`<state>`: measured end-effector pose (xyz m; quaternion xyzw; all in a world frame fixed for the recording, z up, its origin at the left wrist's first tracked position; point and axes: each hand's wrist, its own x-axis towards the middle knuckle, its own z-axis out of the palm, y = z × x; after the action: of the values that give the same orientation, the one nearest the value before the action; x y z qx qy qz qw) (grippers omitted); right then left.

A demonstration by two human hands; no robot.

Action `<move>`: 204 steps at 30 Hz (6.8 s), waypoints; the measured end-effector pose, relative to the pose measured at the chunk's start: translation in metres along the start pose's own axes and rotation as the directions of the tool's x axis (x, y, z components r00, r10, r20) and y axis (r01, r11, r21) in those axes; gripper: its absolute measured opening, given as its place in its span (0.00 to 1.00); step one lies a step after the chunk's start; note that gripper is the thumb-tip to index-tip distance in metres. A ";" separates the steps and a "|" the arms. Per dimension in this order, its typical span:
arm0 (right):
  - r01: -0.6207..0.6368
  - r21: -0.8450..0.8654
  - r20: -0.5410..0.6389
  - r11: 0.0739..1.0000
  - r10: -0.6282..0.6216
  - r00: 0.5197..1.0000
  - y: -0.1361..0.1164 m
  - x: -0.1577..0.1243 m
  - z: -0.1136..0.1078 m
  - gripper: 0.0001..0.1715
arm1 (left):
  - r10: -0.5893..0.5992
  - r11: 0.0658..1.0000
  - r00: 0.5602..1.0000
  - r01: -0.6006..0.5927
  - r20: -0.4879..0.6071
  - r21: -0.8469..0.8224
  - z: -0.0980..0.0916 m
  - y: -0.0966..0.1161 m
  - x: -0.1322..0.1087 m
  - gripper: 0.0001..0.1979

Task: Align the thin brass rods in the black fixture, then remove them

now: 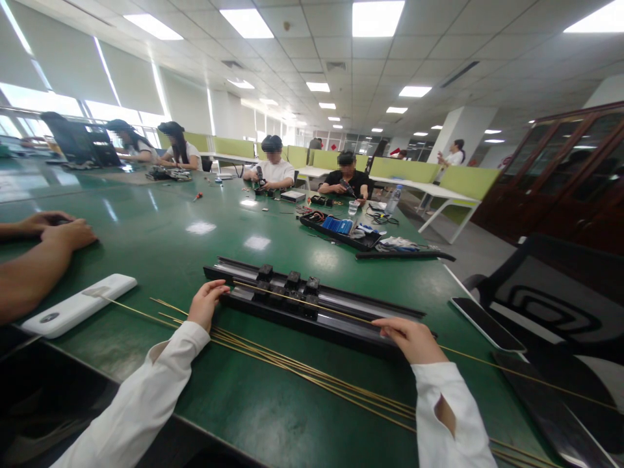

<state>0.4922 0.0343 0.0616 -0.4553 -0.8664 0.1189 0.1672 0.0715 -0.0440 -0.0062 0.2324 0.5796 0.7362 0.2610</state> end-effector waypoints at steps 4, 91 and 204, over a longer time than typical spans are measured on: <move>-0.017 -0.002 -0.004 1.000 0.017 1.000 -0.002 0.000 -0.002 0.16 | -0.004 1.000 1.000 0.004 -0.001 -0.021 0.000 -0.001 0.001 0.14; 0.296 -0.238 -0.459 0.925 -0.376 0.805 -0.069 0.024 0.076 0.16 | 0.153 0.987 0.986 -0.155 0.067 0.030 0.003 -0.006 -0.003 0.12; 0.360 -0.145 -0.451 0.922 -0.385 0.805 -0.061 0.019 0.059 0.14 | 0.134 0.991 0.987 -0.136 0.087 0.017 -0.002 0.005 -0.006 0.13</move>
<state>0.4124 0.0130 0.0329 -0.2958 -0.8746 -0.0530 0.3805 0.0743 -0.0501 -0.0018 0.3052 0.5592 0.7349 0.2326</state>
